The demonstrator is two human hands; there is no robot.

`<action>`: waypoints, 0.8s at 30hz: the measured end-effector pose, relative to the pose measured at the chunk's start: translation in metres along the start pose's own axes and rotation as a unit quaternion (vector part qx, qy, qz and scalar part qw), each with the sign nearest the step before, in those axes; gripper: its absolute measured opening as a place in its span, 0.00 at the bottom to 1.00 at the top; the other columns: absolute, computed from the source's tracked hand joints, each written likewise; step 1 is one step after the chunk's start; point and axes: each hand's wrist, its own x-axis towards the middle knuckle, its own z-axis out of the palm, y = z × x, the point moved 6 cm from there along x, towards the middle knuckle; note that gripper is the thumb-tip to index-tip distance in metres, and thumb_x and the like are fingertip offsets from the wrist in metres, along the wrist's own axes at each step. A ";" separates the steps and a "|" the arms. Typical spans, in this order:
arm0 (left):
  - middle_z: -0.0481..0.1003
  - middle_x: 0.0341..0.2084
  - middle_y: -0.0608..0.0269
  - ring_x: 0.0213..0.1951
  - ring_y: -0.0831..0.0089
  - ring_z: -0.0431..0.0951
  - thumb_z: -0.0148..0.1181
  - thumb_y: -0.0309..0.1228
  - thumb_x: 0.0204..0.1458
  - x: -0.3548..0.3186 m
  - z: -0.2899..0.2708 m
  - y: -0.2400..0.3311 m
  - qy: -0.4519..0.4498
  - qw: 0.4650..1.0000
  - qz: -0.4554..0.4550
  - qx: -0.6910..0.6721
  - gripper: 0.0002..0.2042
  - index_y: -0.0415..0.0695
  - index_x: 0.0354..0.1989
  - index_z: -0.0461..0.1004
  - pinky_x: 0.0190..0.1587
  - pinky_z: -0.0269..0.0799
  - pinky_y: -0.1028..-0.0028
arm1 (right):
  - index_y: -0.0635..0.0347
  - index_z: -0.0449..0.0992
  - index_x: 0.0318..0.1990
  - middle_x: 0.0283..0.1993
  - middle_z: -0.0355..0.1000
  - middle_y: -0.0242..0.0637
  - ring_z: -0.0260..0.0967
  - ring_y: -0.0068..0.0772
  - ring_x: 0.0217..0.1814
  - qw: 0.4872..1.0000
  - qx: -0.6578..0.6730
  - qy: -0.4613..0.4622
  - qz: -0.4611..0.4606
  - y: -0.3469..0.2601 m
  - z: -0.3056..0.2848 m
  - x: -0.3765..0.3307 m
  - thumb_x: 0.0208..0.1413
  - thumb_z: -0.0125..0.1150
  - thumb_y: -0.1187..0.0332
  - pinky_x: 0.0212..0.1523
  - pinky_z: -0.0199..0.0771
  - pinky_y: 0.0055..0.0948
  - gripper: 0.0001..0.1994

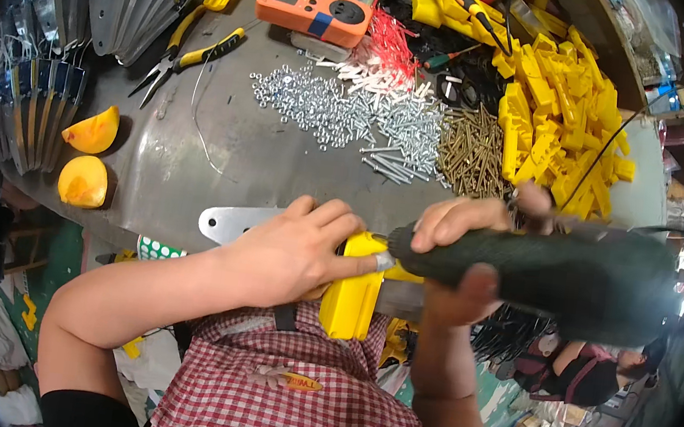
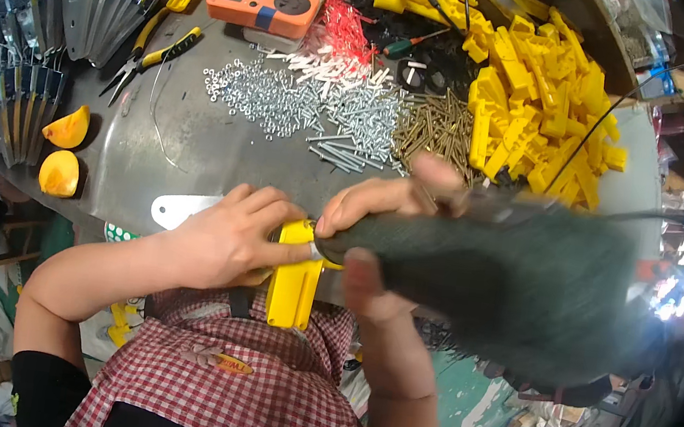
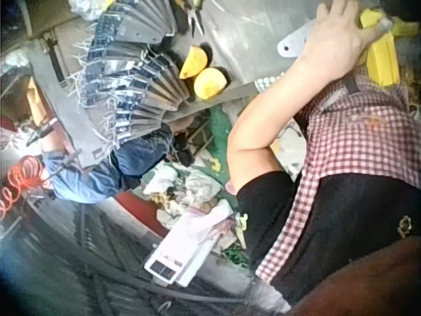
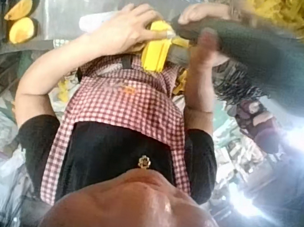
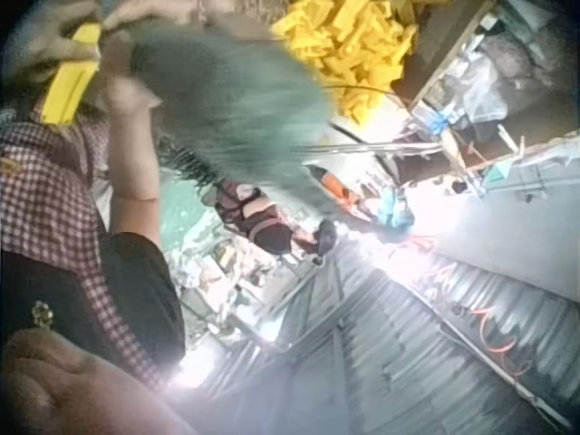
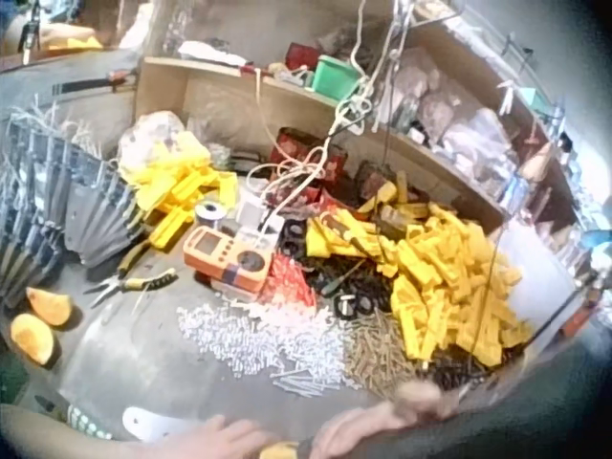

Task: Assembling a heating element component by soldering internal wires and securing a yellow plastic housing with an electric drill.

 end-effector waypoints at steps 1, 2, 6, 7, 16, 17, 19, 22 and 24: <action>0.67 0.45 0.60 0.47 0.62 0.66 0.67 0.34 0.33 0.002 0.001 0.001 -0.008 1.000 -0.002 -0.002 0.27 0.58 0.49 0.73 0.43 0.62 0.65 | 0.65 0.53 0.55 0.26 0.66 0.37 0.66 0.31 0.24 0.996 -0.058 -0.067 0.014 0.021 -0.010 -0.009 0.50 0.61 0.48 0.27 0.68 0.29 0.36; 0.67 0.45 0.60 0.47 0.62 0.66 0.67 0.34 0.33 0.005 0.000 0.002 -0.007 1.000 -0.001 -0.003 0.27 0.58 0.49 0.73 0.43 0.62 0.65 | 0.65 0.51 0.56 0.26 0.68 0.38 0.67 0.31 0.25 0.984 -0.118 -0.129 0.028 0.037 -0.021 -0.020 0.49 0.63 0.48 0.28 0.69 0.29 0.38; 0.67 0.39 0.62 0.45 0.65 0.66 0.60 0.32 0.39 0.003 0.003 0.003 -0.028 0.999 0.016 -0.008 0.25 0.57 0.52 0.72 0.40 0.61 0.68 | 0.63 0.48 0.59 0.26 0.68 0.39 0.67 0.31 0.23 0.986 -0.069 -0.115 0.098 0.046 -0.012 -0.014 0.48 0.65 0.48 0.28 0.70 0.30 0.41; 0.67 0.39 0.62 0.45 0.65 0.66 0.60 0.32 0.40 0.002 0.004 0.003 -0.020 1.000 0.010 -0.019 0.25 0.57 0.52 0.72 0.40 0.61 0.68 | 0.63 0.48 0.59 0.26 0.68 0.39 0.67 0.31 0.23 0.985 -0.069 -0.118 0.104 0.043 -0.009 -0.010 0.48 0.65 0.48 0.28 0.70 0.30 0.41; 0.67 0.46 0.59 0.51 0.66 0.65 0.54 0.32 0.45 0.006 0.001 -0.001 -0.038 0.999 0.011 -0.023 0.20 0.57 0.50 0.72 0.42 0.60 0.68 | 0.55 0.60 0.44 0.19 0.69 0.47 0.69 0.41 0.19 0.974 0.062 -0.216 0.022 0.009 0.006 0.008 0.62 0.36 0.49 0.21 0.70 0.37 0.19; 0.67 0.47 0.59 0.51 0.66 0.64 0.54 0.32 0.45 0.007 0.001 0.001 -0.042 0.999 0.019 -0.017 0.19 0.57 0.49 0.72 0.42 0.60 0.68 | 0.55 0.60 0.45 0.19 0.69 0.47 0.68 0.40 0.18 0.967 0.091 -0.237 0.022 0.013 0.006 0.007 0.62 0.37 0.49 0.19 0.69 0.37 0.19; 0.67 0.48 0.59 0.52 0.66 0.64 0.53 0.32 0.46 0.008 0.001 0.003 -0.047 0.998 0.027 -0.010 0.19 0.57 0.49 0.73 0.42 0.60 0.68 | 0.56 0.60 0.45 0.19 0.69 0.45 0.65 0.38 0.13 0.956 0.113 -0.272 0.015 0.017 0.010 0.015 0.61 0.41 0.49 0.16 0.67 0.34 0.18; 0.66 0.49 0.59 0.51 0.66 0.64 0.53 0.32 0.46 0.009 0.003 0.004 -0.055 0.998 0.026 -0.011 0.18 0.57 0.49 0.73 0.42 0.60 0.68 | 0.63 0.65 0.47 0.23 0.69 0.39 0.67 0.34 0.21 0.950 0.198 -0.237 0.036 0.029 0.004 0.010 0.41 0.72 0.58 0.23 0.67 0.29 0.28; 0.67 0.48 0.60 0.50 0.66 0.65 0.53 0.32 0.46 0.009 0.003 0.004 -0.057 0.998 0.016 0.012 0.17 0.56 0.47 0.73 0.43 0.60 0.68 | 0.64 0.65 0.47 0.25 0.69 0.39 0.66 0.33 0.23 0.955 0.170 -0.239 0.041 0.027 0.001 0.006 0.41 0.72 0.59 0.23 0.65 0.27 0.29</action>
